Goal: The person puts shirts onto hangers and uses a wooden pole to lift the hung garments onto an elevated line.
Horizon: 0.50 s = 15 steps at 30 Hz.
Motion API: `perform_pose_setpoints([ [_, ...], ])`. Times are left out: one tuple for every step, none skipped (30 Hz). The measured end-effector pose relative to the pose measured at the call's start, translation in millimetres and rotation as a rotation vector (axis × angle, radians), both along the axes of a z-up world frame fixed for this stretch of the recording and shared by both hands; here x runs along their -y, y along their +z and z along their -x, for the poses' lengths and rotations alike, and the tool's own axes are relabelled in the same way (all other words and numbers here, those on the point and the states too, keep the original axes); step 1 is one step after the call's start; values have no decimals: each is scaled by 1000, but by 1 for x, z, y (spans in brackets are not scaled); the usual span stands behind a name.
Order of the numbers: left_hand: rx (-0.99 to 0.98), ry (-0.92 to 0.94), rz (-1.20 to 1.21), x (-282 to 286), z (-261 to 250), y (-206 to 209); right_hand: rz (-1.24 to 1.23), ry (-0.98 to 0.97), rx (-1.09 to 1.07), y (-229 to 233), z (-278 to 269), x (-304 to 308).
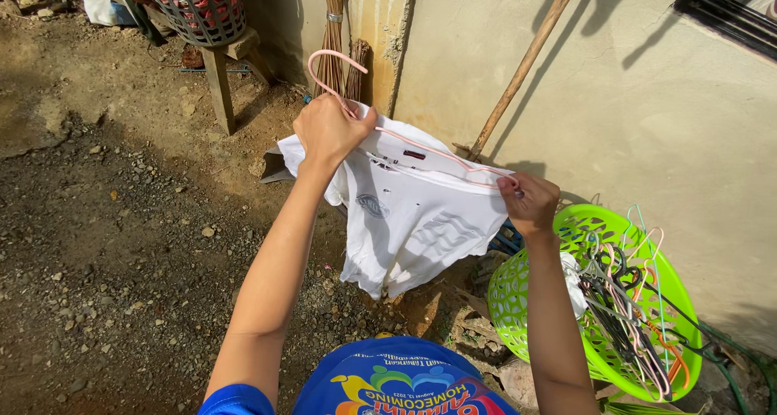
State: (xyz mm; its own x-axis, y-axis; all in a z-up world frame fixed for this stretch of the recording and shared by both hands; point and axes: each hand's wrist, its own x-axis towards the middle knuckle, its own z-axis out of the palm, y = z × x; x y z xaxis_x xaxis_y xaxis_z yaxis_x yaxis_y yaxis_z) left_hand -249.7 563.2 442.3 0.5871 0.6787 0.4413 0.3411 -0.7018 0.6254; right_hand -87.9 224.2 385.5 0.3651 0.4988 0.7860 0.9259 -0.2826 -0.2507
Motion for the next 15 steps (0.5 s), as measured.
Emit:
perform_pose_setpoints([
  [37,57,-86,-1,-2,-4,1,-3,0,-3,1,0],
  [75,114,-172,-2,-3,-8,-70,27,30,-7,4,0],
  [74,111,-171,-4,-3,-10,-141,59,59,-11,5,-2],
  [111,120,-217,-4,-2,-11,-140,57,58,-13,7,-4],
  [146,128,-264,-3,1,-11,-207,30,14,-15,9,-8],
  [143,125,-263,0,3,-11,-274,2,-30,-14,12,-12],
  [157,116,-317,3,5,-8,-276,0,-30,-8,12,-17],
  [171,107,-371,5,8,-3,-254,4,-42,3,9,-24],
  [169,105,-370,12,8,0,-229,7,-56,15,7,-31],
  [151,59,-375,22,3,3,-215,52,-119,29,8,-44],
  [133,12,-379,33,-2,6,-200,98,-182,41,12,-60],
  [131,11,-378,43,-8,9,-127,200,-161,49,21,-80],
  [177,28,-368,54,-15,12,-55,301,-138,56,36,-99],
  [224,44,-358,59,-19,15,54,395,-66,59,57,-114],
  [229,42,-361,58,-20,19,162,488,11,63,74,-123],
])
